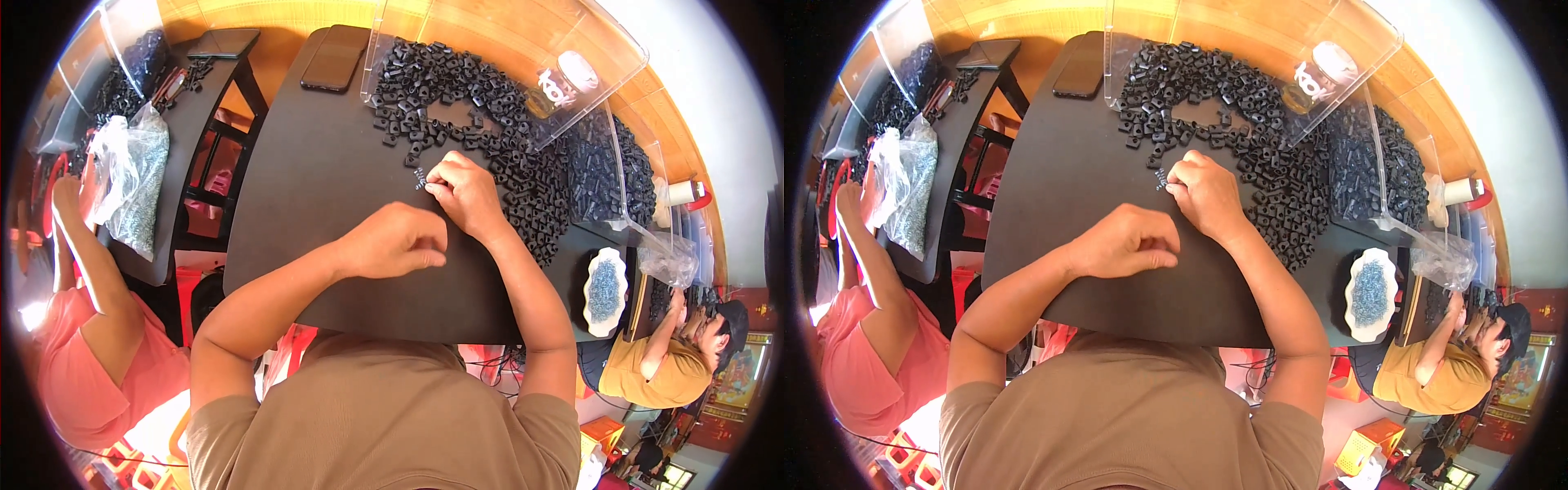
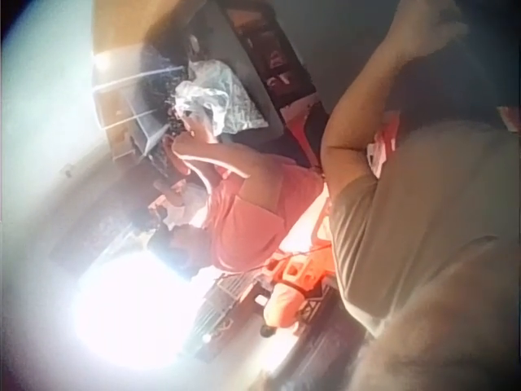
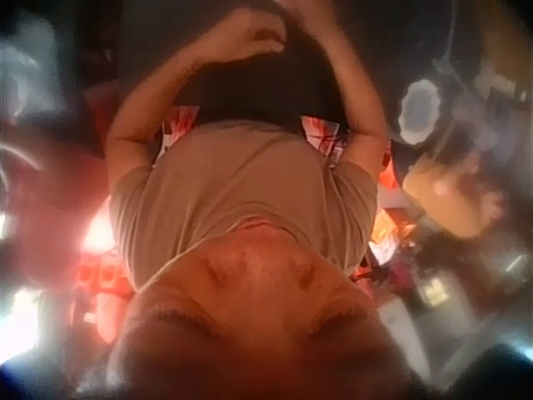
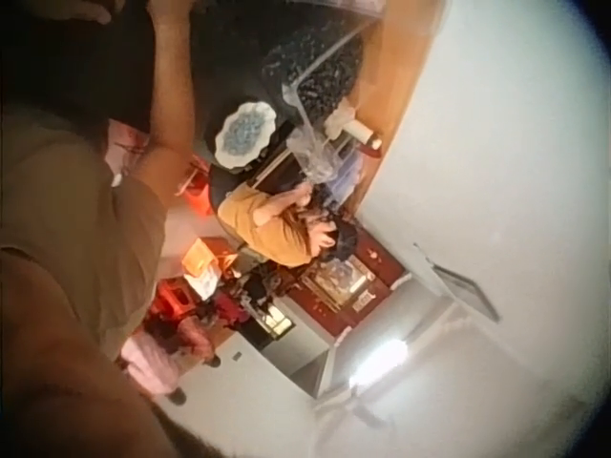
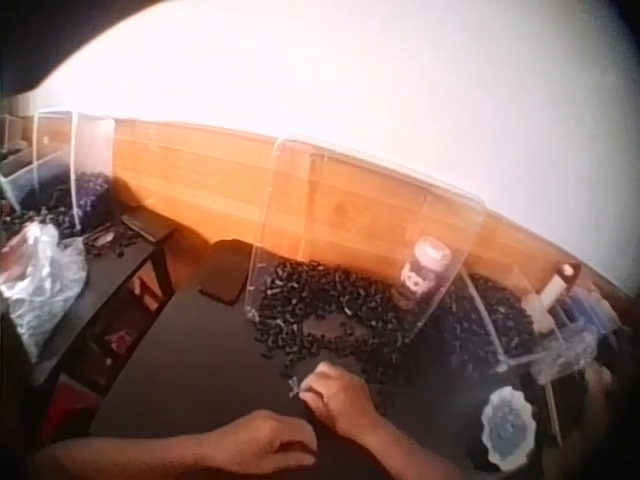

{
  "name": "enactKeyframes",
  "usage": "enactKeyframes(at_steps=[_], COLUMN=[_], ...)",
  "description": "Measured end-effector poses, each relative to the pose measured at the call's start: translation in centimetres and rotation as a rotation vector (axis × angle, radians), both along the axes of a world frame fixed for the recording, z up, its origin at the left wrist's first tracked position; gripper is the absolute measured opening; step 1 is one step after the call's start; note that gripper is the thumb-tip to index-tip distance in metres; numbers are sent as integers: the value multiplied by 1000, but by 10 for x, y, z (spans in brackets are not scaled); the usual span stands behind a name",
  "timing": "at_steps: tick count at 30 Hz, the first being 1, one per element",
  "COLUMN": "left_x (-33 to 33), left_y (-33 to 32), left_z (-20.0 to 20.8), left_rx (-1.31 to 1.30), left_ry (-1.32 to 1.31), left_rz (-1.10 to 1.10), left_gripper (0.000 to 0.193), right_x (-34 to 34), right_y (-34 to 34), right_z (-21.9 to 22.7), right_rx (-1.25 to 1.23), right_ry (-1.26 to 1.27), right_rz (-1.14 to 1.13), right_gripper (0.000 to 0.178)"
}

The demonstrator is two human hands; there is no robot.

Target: The person assembles small plastic parts by hand, inserting tiny metal pins into them.

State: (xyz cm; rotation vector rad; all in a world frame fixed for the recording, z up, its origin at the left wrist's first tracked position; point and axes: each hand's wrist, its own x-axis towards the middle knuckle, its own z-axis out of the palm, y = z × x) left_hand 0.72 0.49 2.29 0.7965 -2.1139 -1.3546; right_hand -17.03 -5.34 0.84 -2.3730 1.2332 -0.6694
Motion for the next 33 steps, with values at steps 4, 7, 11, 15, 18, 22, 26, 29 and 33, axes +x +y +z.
enactKeyframes(at_steps=[4, 7, 11, 15, 18, 22, 26, 29, 33], left_x=[5, 13, 11, 2, -2, -5, -6, -10, -12], left_y=[-11, -26, -32, -36, -39, -42, -50, -55, -62], left_z=[-3, -10, -10, -28, -33, -34, -33, -29, -24], left_rx=[6, -170, -411, -621, -676, -725, -747, -785, -765], left_ry=[196, 105, -109, -303, -365, -380, -421, -467, -512], left_rz=[494, 703, 720, 691, 693, 701, 647, 585, 540], left_gripper=[9, 17, 31, 30, 26, 23, 17, 11, 12], right_x=[-1, -6, -13, -15, -16, -21, -20, -21, -21], right_y=[4, 8, 12, 12, 16, 15, 16, 17, 17], right_z=[1, 7, 2, -5, -3, -4, -3, -7, -8], right_rx=[-49, -33, 31, -113, -52, -126, -134, -184, -276], right_ry=[-22, -103, -273, -304, -373, -450, -452, -447, -383], right_rz=[-17, -7, -15, 21, -37, -26, -25, -26, -38], right_gripper=[9, 11, 15, 18, 16, 15, 17, 17, 17])
